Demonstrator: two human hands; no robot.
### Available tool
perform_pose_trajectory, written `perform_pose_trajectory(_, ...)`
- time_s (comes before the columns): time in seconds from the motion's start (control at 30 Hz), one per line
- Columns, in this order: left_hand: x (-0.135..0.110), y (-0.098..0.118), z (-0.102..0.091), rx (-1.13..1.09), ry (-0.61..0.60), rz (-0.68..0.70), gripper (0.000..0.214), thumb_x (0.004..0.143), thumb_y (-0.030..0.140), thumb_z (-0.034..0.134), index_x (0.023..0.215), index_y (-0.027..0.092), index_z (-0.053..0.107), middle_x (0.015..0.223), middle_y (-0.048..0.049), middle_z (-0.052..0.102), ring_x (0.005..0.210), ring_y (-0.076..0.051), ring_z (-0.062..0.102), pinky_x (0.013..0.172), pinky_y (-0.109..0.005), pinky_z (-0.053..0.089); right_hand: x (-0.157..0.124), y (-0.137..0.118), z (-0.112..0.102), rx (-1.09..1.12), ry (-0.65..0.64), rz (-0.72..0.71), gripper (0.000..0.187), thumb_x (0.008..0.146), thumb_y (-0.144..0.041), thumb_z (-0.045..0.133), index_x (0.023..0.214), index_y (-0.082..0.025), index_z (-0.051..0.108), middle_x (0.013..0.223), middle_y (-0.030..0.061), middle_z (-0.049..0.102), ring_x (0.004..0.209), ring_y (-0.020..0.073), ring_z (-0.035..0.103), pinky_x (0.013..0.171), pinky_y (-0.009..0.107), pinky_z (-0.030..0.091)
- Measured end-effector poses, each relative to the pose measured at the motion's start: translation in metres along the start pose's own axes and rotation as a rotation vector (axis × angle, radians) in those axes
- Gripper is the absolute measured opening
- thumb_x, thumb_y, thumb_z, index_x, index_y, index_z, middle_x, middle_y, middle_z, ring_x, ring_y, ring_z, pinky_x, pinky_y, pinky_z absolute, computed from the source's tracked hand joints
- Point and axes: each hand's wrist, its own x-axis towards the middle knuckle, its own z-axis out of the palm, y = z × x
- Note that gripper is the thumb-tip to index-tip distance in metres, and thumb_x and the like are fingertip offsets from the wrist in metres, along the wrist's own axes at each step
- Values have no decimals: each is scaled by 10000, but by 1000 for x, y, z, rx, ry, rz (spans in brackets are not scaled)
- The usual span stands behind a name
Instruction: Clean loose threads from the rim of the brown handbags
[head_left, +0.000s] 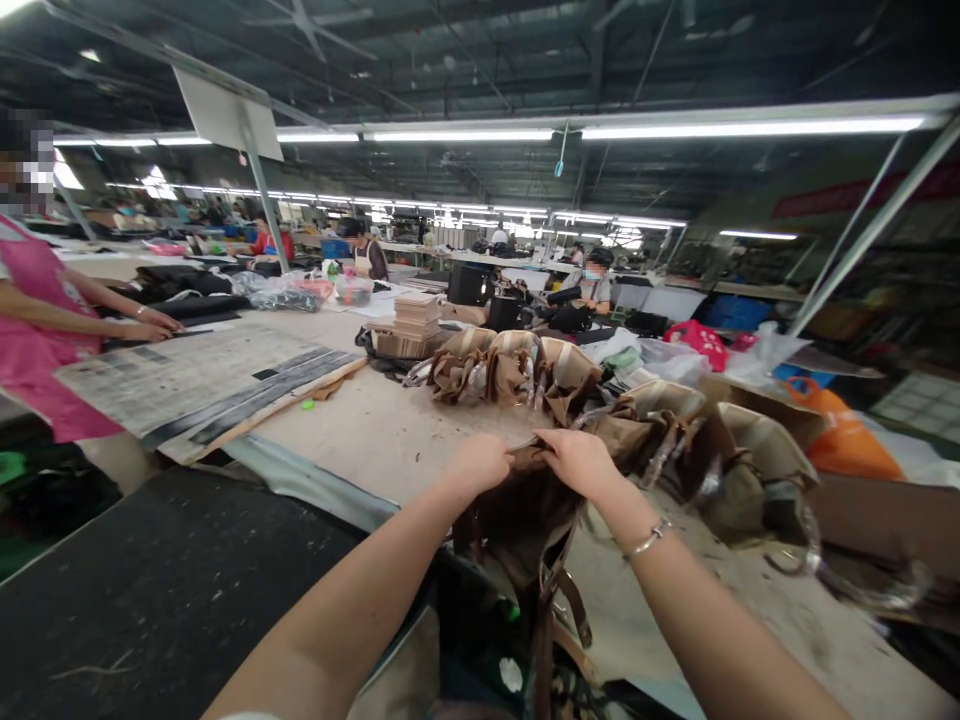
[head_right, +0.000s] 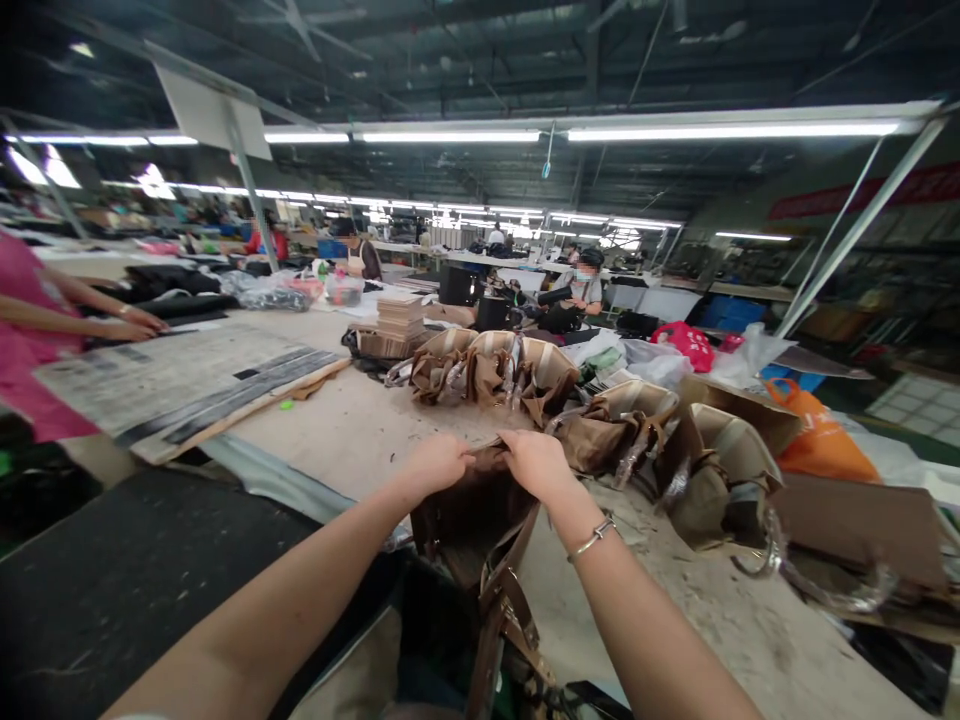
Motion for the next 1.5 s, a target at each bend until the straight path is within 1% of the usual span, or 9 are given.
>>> perform_pose_trajectory(0.27,-2,2,3,10,25,8,295,799,337,471,850,159,700,869,-137,686,814,-233,630,723,-280,458,1,4,0,50,12,14,338,853,-328,495,1178,-269,566,1090,39,634,975,192,582,813,273,441)
perform_pose_trajectory(0.53,-5,3,7,-9,39,43,283,794,327,469,814,167,702,820,-130,689,769,-237,633,691,-287,460,7,4,1,127,31,141,209,801,-339,526,970,-278,633,861,-14,677,807,167,613,686,246,436)
perform_pose_trajectory(0.7,-3,1,7,-55,35,9,283,794,331,476,813,165,704,829,-127,689,784,-228,631,717,-277,455,7,7,5,151,54,113,212,809,-333,524,974,-259,635,846,-2,674,798,163,609,688,239,424)
perform_pose_trajectory(0.87,-1,0,8,-8,10,7,299,798,355,454,842,176,690,855,-109,687,793,-219,631,697,-267,457,4,10,7,216,80,80,327,801,-292,539,1118,-251,607,895,5,678,814,157,606,740,233,421)
perform_pose_trajectory(1.03,0,-1,9,43,-19,44,315,824,364,417,872,190,675,886,-97,683,821,-212,625,709,-271,455,9,9,5,281,56,128,244,765,-313,581,980,-254,678,825,-10,680,745,149,601,678,223,416)
perform_pose_trajectory(1.23,0,-7,-3,-23,-60,87,265,788,383,493,825,184,666,840,-59,681,780,-195,615,644,-243,423,16,9,8,338,70,154,192,743,-324,605,898,-254,693,770,-20,672,705,140,587,623,218,392)
perform_pose_trajectory(1.37,0,-5,-15,-131,-182,205,415,630,510,649,908,202,636,844,-6,670,773,-185,610,590,-215,399,17,9,11,332,85,155,160,742,-312,600,860,-254,692,761,-20,672,700,142,584,616,224,385)
perform_pose_trajectory(1.43,2,2,-16,-110,-160,223,453,634,524,643,952,202,625,889,-16,669,812,-196,609,622,-223,413,17,9,12,322,99,147,144,743,-309,599,838,-252,691,762,-16,672,709,146,584,627,229,385)
perform_pose_trajectory(1.5,7,11,-14,-38,-74,187,386,709,481,587,956,188,631,929,-52,668,855,-215,608,680,-250,430,18,8,12,316,107,138,135,741,-305,602,830,-251,690,761,-12,673,715,150,585,632,233,386)
